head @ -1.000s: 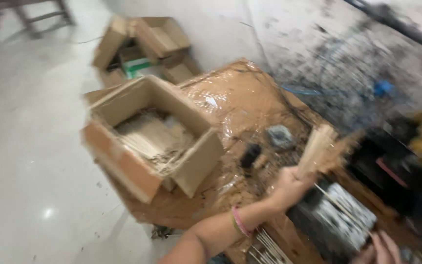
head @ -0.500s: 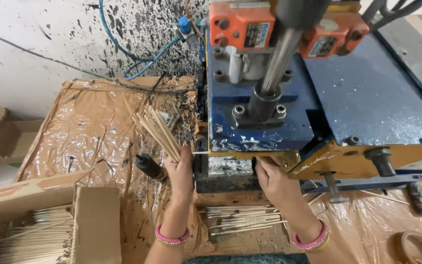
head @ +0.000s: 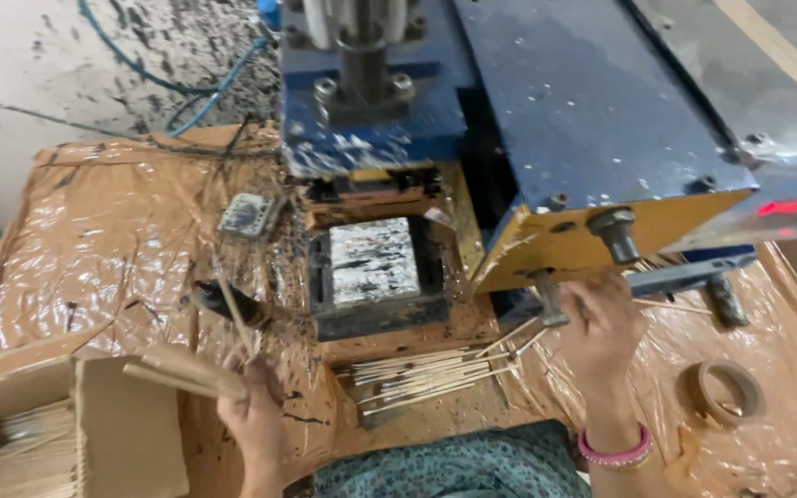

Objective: The person repeatedly picks up wooden sticks, places them into a machine, and operates a lever to process them. The processed sticks are then collected and placed into a cardboard box.

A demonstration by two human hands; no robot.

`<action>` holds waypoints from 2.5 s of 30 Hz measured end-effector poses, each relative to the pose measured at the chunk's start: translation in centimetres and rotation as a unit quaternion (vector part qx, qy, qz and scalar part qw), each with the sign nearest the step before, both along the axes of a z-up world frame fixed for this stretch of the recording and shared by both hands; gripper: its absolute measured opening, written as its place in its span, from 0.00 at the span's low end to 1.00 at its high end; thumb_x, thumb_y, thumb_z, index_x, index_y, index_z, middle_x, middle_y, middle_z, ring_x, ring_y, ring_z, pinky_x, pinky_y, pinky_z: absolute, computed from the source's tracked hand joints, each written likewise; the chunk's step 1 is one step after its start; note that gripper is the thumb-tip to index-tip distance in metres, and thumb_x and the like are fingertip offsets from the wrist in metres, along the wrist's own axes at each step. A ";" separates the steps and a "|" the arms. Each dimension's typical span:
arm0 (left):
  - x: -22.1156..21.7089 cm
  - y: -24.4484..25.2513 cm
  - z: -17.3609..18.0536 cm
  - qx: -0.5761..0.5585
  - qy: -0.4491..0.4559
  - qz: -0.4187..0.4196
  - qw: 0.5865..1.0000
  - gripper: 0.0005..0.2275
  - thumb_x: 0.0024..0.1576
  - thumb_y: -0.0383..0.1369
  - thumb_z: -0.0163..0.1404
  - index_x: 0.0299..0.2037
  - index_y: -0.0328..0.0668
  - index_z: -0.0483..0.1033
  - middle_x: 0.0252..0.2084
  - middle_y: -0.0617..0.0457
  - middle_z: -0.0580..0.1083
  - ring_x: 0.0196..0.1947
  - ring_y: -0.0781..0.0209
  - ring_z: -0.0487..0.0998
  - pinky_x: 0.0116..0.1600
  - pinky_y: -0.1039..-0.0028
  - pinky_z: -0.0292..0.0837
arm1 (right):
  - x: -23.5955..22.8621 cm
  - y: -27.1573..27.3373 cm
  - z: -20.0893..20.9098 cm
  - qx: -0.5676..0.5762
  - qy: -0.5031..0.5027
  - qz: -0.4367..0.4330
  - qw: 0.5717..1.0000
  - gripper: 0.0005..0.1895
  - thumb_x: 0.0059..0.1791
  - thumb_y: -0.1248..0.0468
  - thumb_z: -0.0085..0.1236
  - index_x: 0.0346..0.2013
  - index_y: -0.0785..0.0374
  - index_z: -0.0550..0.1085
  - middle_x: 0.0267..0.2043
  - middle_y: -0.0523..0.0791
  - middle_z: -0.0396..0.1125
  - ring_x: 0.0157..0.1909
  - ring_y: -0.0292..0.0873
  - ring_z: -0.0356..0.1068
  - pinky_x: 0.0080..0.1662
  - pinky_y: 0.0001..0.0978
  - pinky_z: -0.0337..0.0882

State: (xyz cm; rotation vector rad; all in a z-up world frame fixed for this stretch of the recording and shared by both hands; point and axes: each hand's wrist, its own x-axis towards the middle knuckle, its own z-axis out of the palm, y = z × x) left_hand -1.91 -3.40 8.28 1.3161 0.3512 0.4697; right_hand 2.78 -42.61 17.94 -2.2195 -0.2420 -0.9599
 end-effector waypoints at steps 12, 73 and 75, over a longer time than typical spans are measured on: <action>0.1 -3.0 2.9 0.278 -0.069 -0.291 0.913 0.08 0.49 0.25 0.57 0.39 0.34 0.83 0.25 0.53 0.79 0.22 0.68 0.79 0.27 0.77 0.74 | -2.8 5.0 -2.5 0.261 0.327 0.312 0.853 0.12 0.50 0.72 0.61 0.49 0.65 0.80 0.33 0.50 0.77 0.29 0.38 0.73 0.29 0.26 0.71; 13.7 -0.3 4.3 -0.178 -0.017 -0.228 0.957 0.13 0.62 0.33 0.52 0.25 0.40 0.69 0.15 0.60 0.65 0.12 0.71 0.60 0.17 0.80 0.53 | 4.1 12.8 4.7 -0.216 0.040 0.094 0.971 0.15 0.51 0.70 0.54 0.52 0.63 0.78 0.58 0.46 0.72 0.63 0.50 0.68 0.52 0.39 0.73; 13.4 -0.2 4.5 -0.177 -0.022 -0.232 0.956 0.12 0.62 0.33 0.52 0.25 0.41 0.69 0.16 0.60 0.65 0.12 0.71 0.60 0.17 0.79 0.53 | 4.3 12.7 4.0 -0.221 0.009 0.098 0.970 0.16 0.50 0.70 0.54 0.52 0.66 0.77 0.59 0.48 0.71 0.63 0.51 0.68 0.55 0.39 0.73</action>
